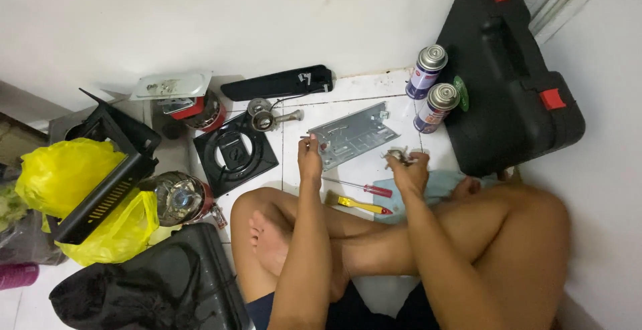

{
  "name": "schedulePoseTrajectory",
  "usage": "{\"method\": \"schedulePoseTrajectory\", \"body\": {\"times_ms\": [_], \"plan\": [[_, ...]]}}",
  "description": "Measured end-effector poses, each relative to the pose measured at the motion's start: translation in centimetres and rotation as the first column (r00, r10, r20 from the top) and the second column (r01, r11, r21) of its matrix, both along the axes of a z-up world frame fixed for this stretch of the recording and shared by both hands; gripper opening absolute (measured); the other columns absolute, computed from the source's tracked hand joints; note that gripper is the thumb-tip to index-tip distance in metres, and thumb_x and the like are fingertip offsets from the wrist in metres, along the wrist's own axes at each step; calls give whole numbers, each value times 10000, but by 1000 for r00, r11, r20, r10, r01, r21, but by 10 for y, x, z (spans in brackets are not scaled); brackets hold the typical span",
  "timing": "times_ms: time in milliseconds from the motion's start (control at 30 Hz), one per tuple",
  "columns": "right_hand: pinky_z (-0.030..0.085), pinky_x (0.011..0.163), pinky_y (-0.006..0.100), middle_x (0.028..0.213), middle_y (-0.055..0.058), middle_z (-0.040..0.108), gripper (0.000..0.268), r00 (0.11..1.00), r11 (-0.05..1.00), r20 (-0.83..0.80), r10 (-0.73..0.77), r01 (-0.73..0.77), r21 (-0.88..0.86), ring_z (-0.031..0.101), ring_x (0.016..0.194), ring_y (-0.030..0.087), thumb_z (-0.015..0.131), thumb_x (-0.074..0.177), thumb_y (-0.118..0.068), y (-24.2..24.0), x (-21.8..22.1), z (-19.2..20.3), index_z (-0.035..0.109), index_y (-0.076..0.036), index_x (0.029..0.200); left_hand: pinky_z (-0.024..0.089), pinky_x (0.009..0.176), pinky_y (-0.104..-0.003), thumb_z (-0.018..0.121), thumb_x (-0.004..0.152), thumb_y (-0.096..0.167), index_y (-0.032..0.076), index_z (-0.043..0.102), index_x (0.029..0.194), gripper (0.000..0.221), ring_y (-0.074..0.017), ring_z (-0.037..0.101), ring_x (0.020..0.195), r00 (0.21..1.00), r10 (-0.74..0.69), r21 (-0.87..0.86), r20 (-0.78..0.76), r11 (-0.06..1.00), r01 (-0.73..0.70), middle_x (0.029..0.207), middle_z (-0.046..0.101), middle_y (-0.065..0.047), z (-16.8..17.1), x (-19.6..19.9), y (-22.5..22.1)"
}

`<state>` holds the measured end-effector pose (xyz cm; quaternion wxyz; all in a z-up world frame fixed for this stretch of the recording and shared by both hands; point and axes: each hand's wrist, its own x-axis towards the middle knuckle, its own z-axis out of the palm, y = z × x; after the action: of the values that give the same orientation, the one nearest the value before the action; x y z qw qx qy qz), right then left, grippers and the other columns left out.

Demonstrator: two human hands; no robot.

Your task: Inspecting and adjusting a metal component assembly using a screwdriver while sitting on the floor.

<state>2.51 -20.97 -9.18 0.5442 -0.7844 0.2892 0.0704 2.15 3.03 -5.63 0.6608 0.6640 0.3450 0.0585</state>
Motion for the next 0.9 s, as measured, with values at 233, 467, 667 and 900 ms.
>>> {"method": "schedulePoseTrajectory", "body": {"times_ms": [233, 467, 667, 900], "plan": [[530, 852, 368, 1057, 143, 676, 712, 968, 990, 216, -128, 114, 78, 662, 1017, 244, 860, 819, -309, 11, -46, 83, 472, -52, 1358, 433, 911, -356, 486, 1024, 520, 184, 565, 1135, 363, -193, 521, 1021, 1000, -2, -17, -11, 1000, 1, 992, 685, -25, 17, -3, -5], [559, 876, 359, 1105, 221, 710, 680, 869, 928, 476, 137, -281, 245, 676, 998, 249, 882, 776, -81, 21, -50, 75, 531, 11, 1351, 196, 1250, -492, 391, 1040, 600, 11, 420, 1503, 750, -364, 252, 1519, 989, -149, -26, -11, 989, 148, 1571, 393, -233, 39, -15, -25], [580, 875, 381, 1187, 197, 710, 531, 921, 861, 368, 130, -288, 419, 669, 1046, 234, 858, 824, -162, 29, -42, 56, 678, -19, 1304, 117, 1269, -487, 361, 1062, 581, -39, 375, 1522, 772, -378, 181, 1535, 972, -234, 30, 7, 972, 234, 1601, 310, -271, 33, -14, -34], [591, 584, 302, 988, 130, 683, 399, 942, 728, 327, -75, -172, 663, 700, 739, 216, 835, 835, -135, 28, -26, 48, 719, 22, 1183, 248, 1226, -508, 361, 1069, 553, -4, 468, 1477, 699, -384, 350, 1470, 931, -366, 88, 9, 927, 364, 1499, 481, -250, 52, -17, -42]]}}
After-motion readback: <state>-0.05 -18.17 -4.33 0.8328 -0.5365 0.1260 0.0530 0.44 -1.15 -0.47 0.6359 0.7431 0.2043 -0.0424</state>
